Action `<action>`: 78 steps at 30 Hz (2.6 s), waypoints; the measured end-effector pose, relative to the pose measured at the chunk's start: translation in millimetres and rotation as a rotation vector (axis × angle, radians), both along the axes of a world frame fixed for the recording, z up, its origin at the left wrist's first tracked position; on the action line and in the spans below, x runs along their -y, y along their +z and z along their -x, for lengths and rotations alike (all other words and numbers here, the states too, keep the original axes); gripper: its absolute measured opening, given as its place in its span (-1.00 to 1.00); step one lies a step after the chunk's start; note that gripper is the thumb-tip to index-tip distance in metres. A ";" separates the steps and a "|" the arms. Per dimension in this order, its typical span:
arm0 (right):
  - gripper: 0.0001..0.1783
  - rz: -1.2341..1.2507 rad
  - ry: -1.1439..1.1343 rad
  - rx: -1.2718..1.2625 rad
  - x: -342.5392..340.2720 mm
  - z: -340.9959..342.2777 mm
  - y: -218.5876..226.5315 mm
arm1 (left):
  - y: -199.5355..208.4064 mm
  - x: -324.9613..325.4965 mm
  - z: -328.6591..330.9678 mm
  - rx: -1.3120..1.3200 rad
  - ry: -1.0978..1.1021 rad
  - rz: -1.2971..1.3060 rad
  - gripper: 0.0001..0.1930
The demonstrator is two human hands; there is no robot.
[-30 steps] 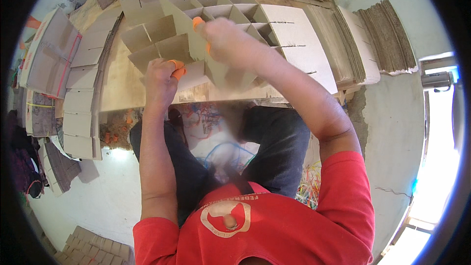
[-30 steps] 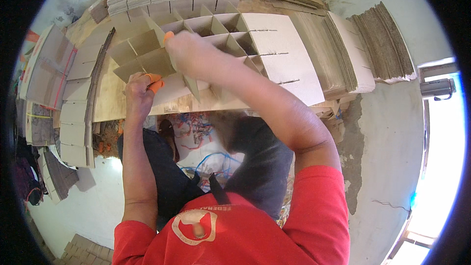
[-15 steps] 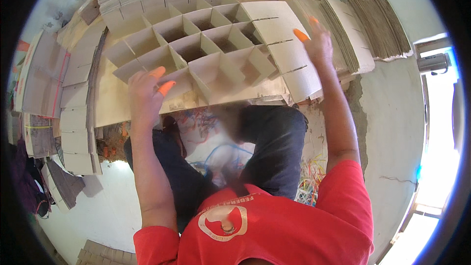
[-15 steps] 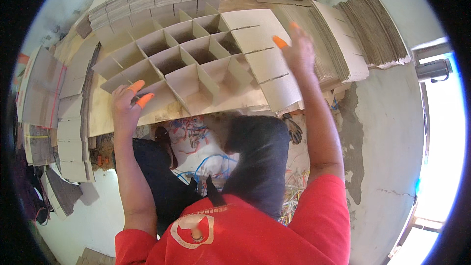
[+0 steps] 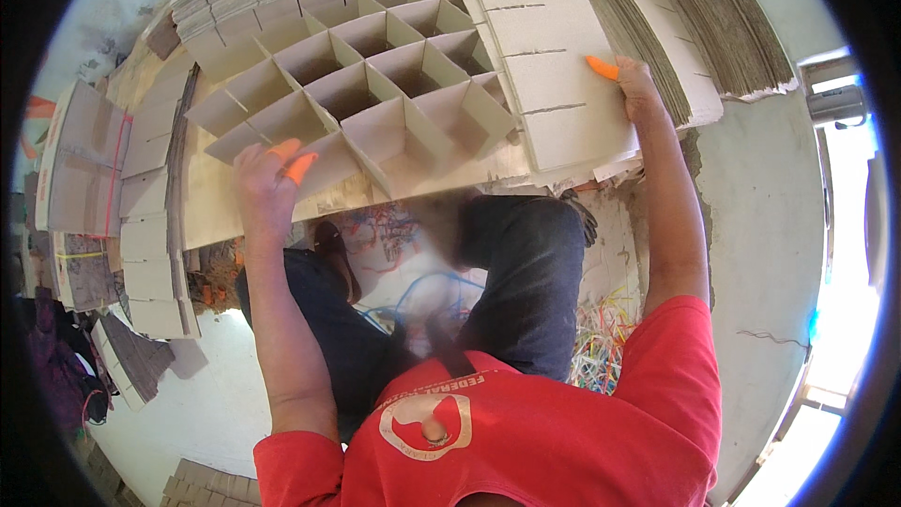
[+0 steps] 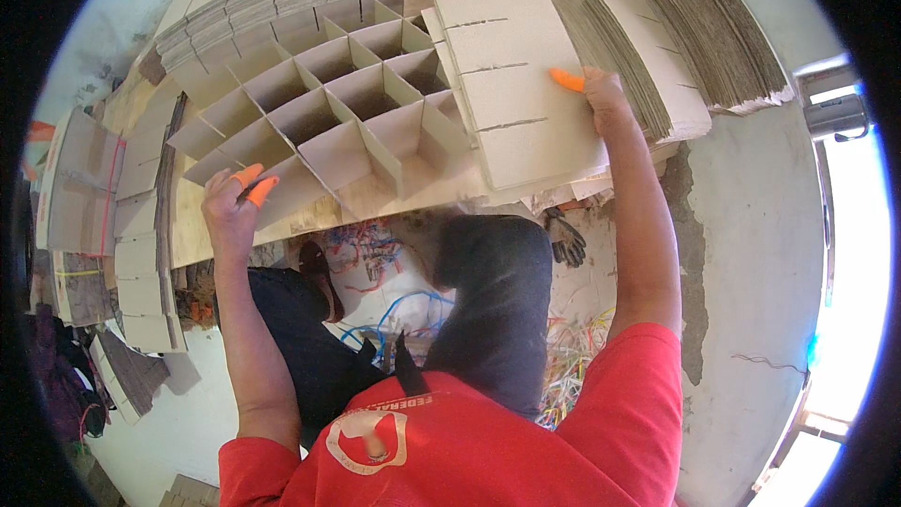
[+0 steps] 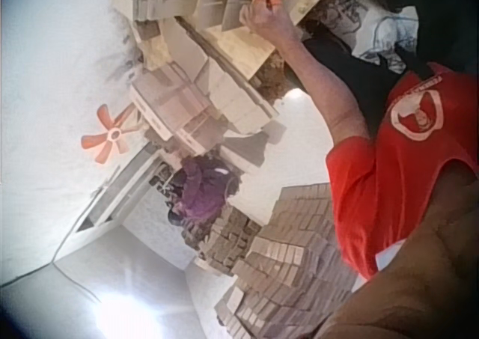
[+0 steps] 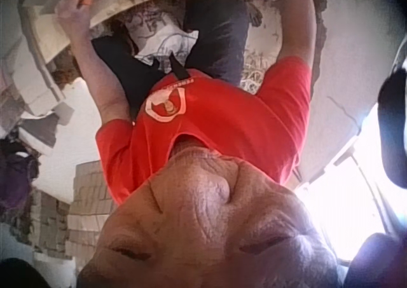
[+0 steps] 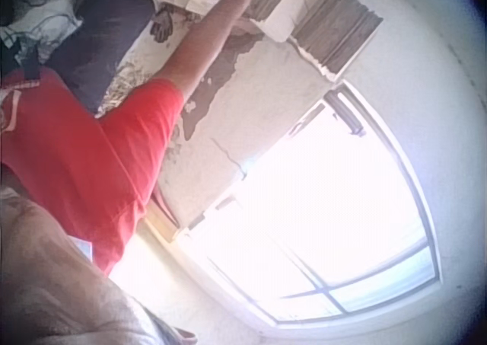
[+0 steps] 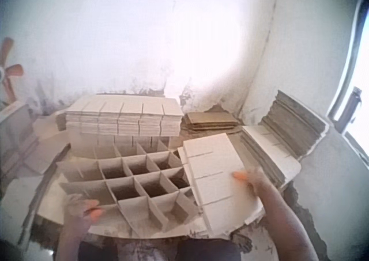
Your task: The person sits at a low table and repeatedly picks flat cardboard sheets, folds them along pre-scored lines, and inserts them into a growing divider structure. The person handles the cardboard by hand, aligning and snapping each piece into place.
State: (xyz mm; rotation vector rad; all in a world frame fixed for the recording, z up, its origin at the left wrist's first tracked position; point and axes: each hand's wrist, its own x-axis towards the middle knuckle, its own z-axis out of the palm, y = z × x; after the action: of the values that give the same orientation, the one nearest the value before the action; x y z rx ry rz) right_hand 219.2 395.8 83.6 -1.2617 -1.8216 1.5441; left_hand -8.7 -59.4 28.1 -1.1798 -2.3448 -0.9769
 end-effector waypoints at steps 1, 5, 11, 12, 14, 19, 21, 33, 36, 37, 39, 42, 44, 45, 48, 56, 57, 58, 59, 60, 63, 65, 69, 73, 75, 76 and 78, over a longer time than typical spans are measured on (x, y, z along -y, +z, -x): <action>-0.78 0.008 0.021 -0.004 1.6 -0.5 10.6 | -0.6 0.1 0.3 0.000 -0.002 -0.007 -0.69; -0.73 0.197 0.031 -0.126 7.0 8.2 33.9 | 1.5 -0.4 -1.0 -0.002 0.001 -0.017 -0.67; -0.68 0.013 0.158 0.097 7.4 35.3 17.8 | 10.1 3.9 -6.8 -0.010 0.009 -0.130 -0.61; -0.68 -0.024 0.094 0.074 5.1 34.5 16.9 | 14.1 7.1 -8.4 -0.036 0.031 -0.149 -0.61; -0.69 -0.047 0.043 0.005 7.7 38.1 22.0 | 19.1 15.0 -12.3 -0.081 0.074 -0.188 -0.60; -0.73 -0.136 0.101 -0.032 -20.5 30.8 6.0 | 15.4 25.2 -9.8 -0.094 0.086 -0.275 -0.60; -0.76 -0.268 0.078 0.144 -18.1 35.1 7.5 | 13.5 27.3 -7.0 -0.099 0.088 -0.285 -0.61; -0.73 -0.510 -0.120 -0.118 -26.5 25.8 37.8 | 18.9 55.8 -4.3 0.016 0.319 -0.219 -0.53; -0.63 -0.606 -0.068 -0.232 46.6 57.6 99.3 | 13.4 73.9 -1.5 0.114 0.319 -0.188 -0.52; -0.60 -0.619 -0.008 -0.259 76.1 69.4 115.9 | 10.6 74.7 -0.8 0.159 0.297 -0.193 -0.52; -0.52 -0.686 0.160 -0.260 127.1 94.9 136.2 | 3.1 74.6 1.5 0.238 0.235 -0.204 -0.53; -0.48 -0.847 0.446 -0.287 194.7 132.5 137.8 | 1.5 61.7 -0.2 0.420 0.138 -0.233 -0.65; -0.49 -0.880 0.598 -0.213 226.6 160.1 129.4 | -6.2 55.8 0.1 0.386 0.110 -0.262 -0.72; -0.49 -0.892 0.633 -0.188 240.1 170.8 125.9 | -9.7 52.8 0.8 0.369 0.092 -0.278 -0.74; -0.48 -0.964 0.718 -0.137 264.5 197.0 113.7 | -8.8 45.1 0.5 0.354 0.078 -0.321 -0.82; -0.50 -1.117 0.806 0.023 292.6 222.6 95.2 | -10.0 44.3 3.1 0.301 0.071 -0.297 -0.86; -0.52 -1.151 0.810 -0.003 291.0 225.2 93.3 | -10.3 42.9 3.3 0.320 0.077 -0.299 -0.87; -0.53 -1.182 0.817 -0.033 289.4 229.4 91.0 | -10.1 42.6 3.5 0.337 0.088 -0.299 -0.87; -0.54 -1.213 0.824 -0.064 289.1 231.8 89.5 | -9.3 42.0 3.6 0.340 0.104 -0.290 -0.88; -0.54 -1.183 0.820 -0.085 289.7 232.6 88.6 | -7.9 41.3 3.6 0.343 0.119 -0.282 -0.89; -0.55 -1.137 0.813 -0.102 292.9 235.0 91.5 | -11.1 38.9 5.0 0.339 0.106 -0.314 -0.90; -0.53 -1.158 0.821 -0.051 294.6 232.3 94.1 | -14.4 37.4 6.2 0.310 0.073 -0.328 -0.88; -0.51 -1.155 0.820 -0.072 295.3 232.0 94.1 | -13.0 36.4 7.4 0.274 0.041 -0.302 -0.85; -0.52 -1.021 0.825 -0.071 290.0 230.7 93.9 | -9.3 37.2 4.6 0.313 0.040 -0.285 -0.85; -0.52 -0.955 0.859 -0.022 292.9 231.0 93.5 | -10.3 38.5 5.3 0.318 0.041 -0.286 -0.85; -0.53 -0.941 0.882 -0.010 293.2 231.9 89.8 | -10.7 38.5 5.1 0.321 0.037 -0.286 -0.84; -0.54 -0.934 0.923 -0.013 295.5 234.3 79.4 | -11.0 38.8 3.5 0.346 0.033 -0.264 -0.84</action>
State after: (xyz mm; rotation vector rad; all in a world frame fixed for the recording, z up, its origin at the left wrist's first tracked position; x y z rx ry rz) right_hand -15.1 100.3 163.0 0.0565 -2.7736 0.7313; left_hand -12.2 -98.3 17.1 -0.9264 -2.3769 -1.5276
